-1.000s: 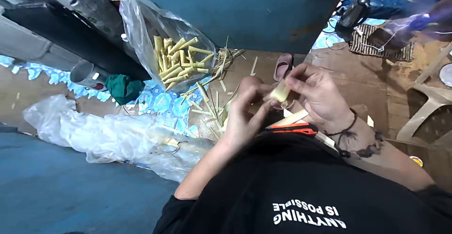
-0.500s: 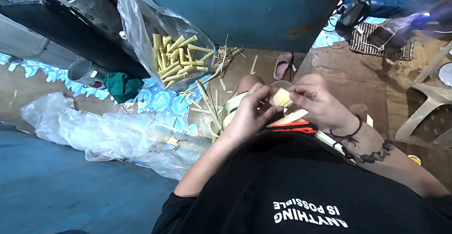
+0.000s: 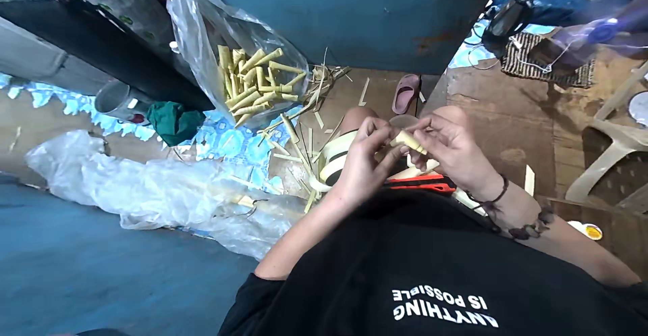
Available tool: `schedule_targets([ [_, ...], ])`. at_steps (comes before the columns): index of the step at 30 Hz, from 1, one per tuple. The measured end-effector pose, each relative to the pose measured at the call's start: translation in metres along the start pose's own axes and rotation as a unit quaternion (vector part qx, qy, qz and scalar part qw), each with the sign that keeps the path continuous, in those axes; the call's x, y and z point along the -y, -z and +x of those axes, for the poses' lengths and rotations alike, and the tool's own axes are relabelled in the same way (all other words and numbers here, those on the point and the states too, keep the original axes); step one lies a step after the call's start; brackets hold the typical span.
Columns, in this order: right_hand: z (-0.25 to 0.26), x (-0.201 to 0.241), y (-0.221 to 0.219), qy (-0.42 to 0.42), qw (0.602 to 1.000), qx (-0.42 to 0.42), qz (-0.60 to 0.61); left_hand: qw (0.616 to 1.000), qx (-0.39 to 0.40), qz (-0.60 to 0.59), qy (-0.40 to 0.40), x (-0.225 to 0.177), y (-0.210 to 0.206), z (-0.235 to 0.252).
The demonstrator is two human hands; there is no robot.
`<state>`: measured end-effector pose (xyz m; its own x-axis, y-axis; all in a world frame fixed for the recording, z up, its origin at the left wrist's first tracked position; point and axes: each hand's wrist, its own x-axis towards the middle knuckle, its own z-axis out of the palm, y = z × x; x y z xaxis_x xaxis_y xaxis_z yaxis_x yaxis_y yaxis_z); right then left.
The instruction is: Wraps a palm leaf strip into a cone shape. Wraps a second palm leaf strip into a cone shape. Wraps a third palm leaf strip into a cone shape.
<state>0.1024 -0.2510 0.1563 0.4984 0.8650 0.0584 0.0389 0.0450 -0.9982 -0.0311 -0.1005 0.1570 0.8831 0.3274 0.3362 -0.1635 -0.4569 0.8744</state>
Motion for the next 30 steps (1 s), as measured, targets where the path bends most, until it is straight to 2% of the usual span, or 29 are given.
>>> schedule_targets([
  [2, -0.002, -0.004, 0.001, 0.044, 0.996, 0.012, -0.078, 1.000, -0.002, 0.014, 0.003, 0.001, 0.000, 0.000],
  [3, -0.003, -0.004, 0.001, 0.029, 0.998, 0.005, -0.058, 1.000, -0.004, 0.015, 0.001, 0.002, -0.001, 0.000],
  [6, -0.002, 0.001, -0.002, -0.109, 0.985, -0.032, 0.133, 1.000, -0.019, 0.004, -0.014, 0.006, -0.004, -0.001],
  [7, -0.002, 0.000, -0.002, -0.108, 0.986, -0.026, 0.123, 1.000, -0.021, 0.003, -0.015, 0.006, -0.005, -0.001],
  [9, -0.004, -0.005, -0.005, -0.008, 0.998, -0.040, -0.045, 1.000, -0.015, 0.005, -0.008, 0.007, -0.005, -0.001],
  [11, -0.007, -0.009, -0.004, 0.101, 0.969, -0.041, -0.220, 1.000, -0.004, 0.016, 0.005, 0.008, -0.006, -0.001],
  [12, -0.009, -0.011, -0.005, 0.099, 0.967, -0.042, -0.232, 1.000, 0.004, 0.017, 0.013, 0.009, -0.006, -0.001],
  [13, -0.011, -0.013, -0.006, 0.055, 0.981, -0.047, -0.183, 1.000, 0.011, 0.011, 0.020, 0.009, -0.007, -0.001],
  [14, -0.012, -0.012, -0.005, -0.025, 0.995, -0.047, -0.079, 1.000, 0.019, 0.006, 0.023, 0.009, -0.007, -0.002],
  [15, -0.011, -0.010, -0.003, -0.103, 0.993, -0.048, 0.034, 0.999, 0.027, 0.002, 0.022, 0.010, -0.006, -0.002],
  [16, -0.010, -0.008, -0.002, -0.149, 0.982, -0.050, 0.104, 0.999, 0.033, 0.000, 0.017, 0.010, -0.006, -0.002],
  [17, -0.010, -0.007, -0.001, -0.152, 0.981, -0.048, 0.109, 0.999, 0.043, 0.001, 0.017, 0.011, -0.005, -0.002],
  [18, -0.012, -0.008, -0.002, -0.111, 0.991, -0.048, 0.048, 0.998, 0.055, 0.004, 0.024, 0.011, -0.003, -0.002],
  [19, -0.015, -0.010, -0.003, -0.033, 0.996, -0.055, -0.067, 0.997, 0.062, 0.002, 0.036, 0.010, -0.002, -0.001],
  [21, -0.018, -0.016, -0.003, 0.138, 0.950, -0.072, -0.271, 0.996, 0.067, -0.025, 0.058, 0.007, 0.002, 0.001],
  [22, -0.019, -0.018, -0.003, 0.165, 0.940, -0.074, -0.289, 0.995, 0.070, -0.043, 0.063, 0.007, 0.004, 0.002],
  [23, -0.020, -0.017, -0.002, 0.118, 0.963, -0.063, -0.233, 0.994, 0.073, -0.057, 0.065, 0.007, 0.005, 0.002],
  [24, -0.020, -0.013, -0.002, 0.016, 0.994, -0.047, -0.102, 0.993, 0.082, -0.062, 0.065, 0.007, 0.005, 0.002],
  [25, -0.019, -0.008, 0.000, -0.097, 0.993, -0.034, 0.052, 0.992, 0.092, -0.064, 0.065, 0.008, 0.005, 0.002],
  [26, -0.018, -0.005, 0.001, -0.173, 0.973, -0.035, 0.148, 0.991, 0.098, -0.066, 0.063, 0.009, 0.005, 0.001],
  [27, -0.019, -0.005, 0.002, -0.189, 0.968, -0.034, 0.161, 0.991, 0.097, -0.068, 0.061, 0.010, 0.005, 0.001],
  [28, -0.021, -0.007, 0.002, -0.144, 0.984, -0.032, 0.097, 0.991, 0.094, -0.069, 0.060, 0.011, 0.006, 0.002],
  [29, -0.024, -0.012, 0.002, -0.058, 0.998, -0.033, -0.019, 0.991, 0.089, -0.070, 0.065, 0.011, 0.007, 0.003],
  [30, -0.026, -0.017, 0.002, 0.033, 0.989, -0.044, -0.139, 0.991, 0.087, -0.073, 0.072, 0.012, 0.010, 0.003],
])
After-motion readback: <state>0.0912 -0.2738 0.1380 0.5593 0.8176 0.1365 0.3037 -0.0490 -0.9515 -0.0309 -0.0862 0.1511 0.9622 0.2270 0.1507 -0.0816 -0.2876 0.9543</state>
